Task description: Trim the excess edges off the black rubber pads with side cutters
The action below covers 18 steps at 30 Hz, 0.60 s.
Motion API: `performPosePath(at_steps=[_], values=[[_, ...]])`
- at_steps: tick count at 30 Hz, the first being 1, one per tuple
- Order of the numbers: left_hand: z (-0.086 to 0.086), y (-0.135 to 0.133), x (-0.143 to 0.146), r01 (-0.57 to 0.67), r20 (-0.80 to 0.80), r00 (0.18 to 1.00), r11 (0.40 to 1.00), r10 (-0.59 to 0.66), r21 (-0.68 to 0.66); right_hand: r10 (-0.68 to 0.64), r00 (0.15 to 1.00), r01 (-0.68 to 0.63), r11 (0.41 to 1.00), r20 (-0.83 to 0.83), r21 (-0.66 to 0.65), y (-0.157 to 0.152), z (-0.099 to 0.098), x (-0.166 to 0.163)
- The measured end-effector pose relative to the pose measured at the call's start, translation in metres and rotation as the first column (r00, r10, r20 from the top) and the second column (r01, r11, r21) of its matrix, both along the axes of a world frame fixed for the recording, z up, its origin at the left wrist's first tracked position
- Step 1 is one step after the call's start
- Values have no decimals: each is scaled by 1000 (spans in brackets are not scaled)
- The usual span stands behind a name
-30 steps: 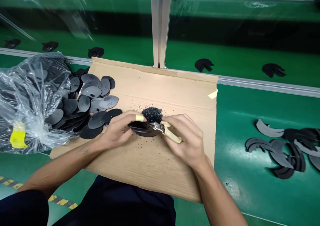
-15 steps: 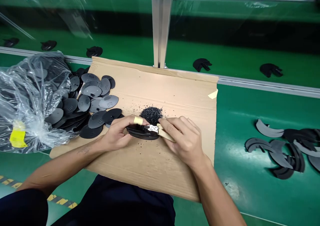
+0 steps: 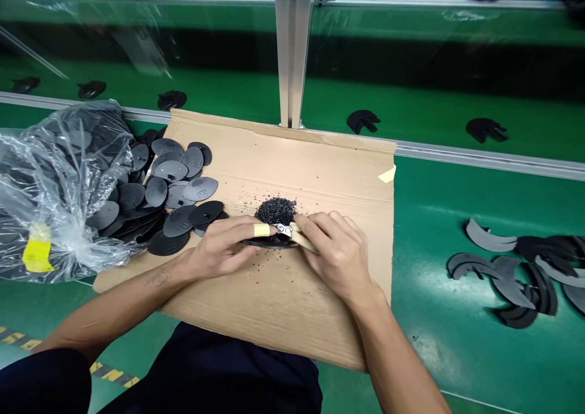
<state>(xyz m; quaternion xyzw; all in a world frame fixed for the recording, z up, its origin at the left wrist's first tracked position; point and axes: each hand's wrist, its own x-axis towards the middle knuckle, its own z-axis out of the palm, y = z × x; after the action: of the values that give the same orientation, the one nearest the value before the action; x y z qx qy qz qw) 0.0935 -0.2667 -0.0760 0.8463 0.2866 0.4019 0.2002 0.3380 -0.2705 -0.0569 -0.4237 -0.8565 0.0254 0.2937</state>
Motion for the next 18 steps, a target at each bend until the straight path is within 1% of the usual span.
performPosePath(at_steps=[1, 3, 4, 6, 8, 10, 12, 15, 17, 18], values=[[0, 1, 0, -19, -40, 999, 1000, 20, 14, 21, 1000, -21, 1000, 4, -11, 2, -1, 0], [0, 3, -1, -67, -75, 995, 997, 70, 33, 43, 999, -43, 996, -12, -83, 5, -4, 2], [0, 4, -1, -91, -71, 993, 995, 93, 39, 28, 1000, -29, 992, -11, -125, 6, -5, 3], [1, 6, -1, -126, -44, 991, 991, 128, 42, -45, 998, 53, 983, 48, -176, 10, -7, 7], [2, 8, -2, -149, -27, 988, 988, 150, 44, -162, 976, 184, 971, 148, -151, 14, -10, 14], [2, 8, -2, -158, -25, 987, 986, 159, 48, -276, 936, 299, 951, 217, -80, 18, -16, 22], [2, 9, -2, -152, -21, 988, 987, 153, 60, -345, 908, 359, 933, 238, -14, 21, -21, 30], [1, 8, -1, -134, -9, 991, 988, 135, 83, -356, 902, 365, 931, 244, 7, 23, -24, 33], [-1, 8, 0, -137, 7, 991, 987, 137, 80, -292, 939, 303, 952, 182, -36, 22, -20, 28], [-1, 8, 1, -142, 13, 990, 987, 142, 70, -232, 965, 242, 968, 120, -70, 20, -17, 24]])
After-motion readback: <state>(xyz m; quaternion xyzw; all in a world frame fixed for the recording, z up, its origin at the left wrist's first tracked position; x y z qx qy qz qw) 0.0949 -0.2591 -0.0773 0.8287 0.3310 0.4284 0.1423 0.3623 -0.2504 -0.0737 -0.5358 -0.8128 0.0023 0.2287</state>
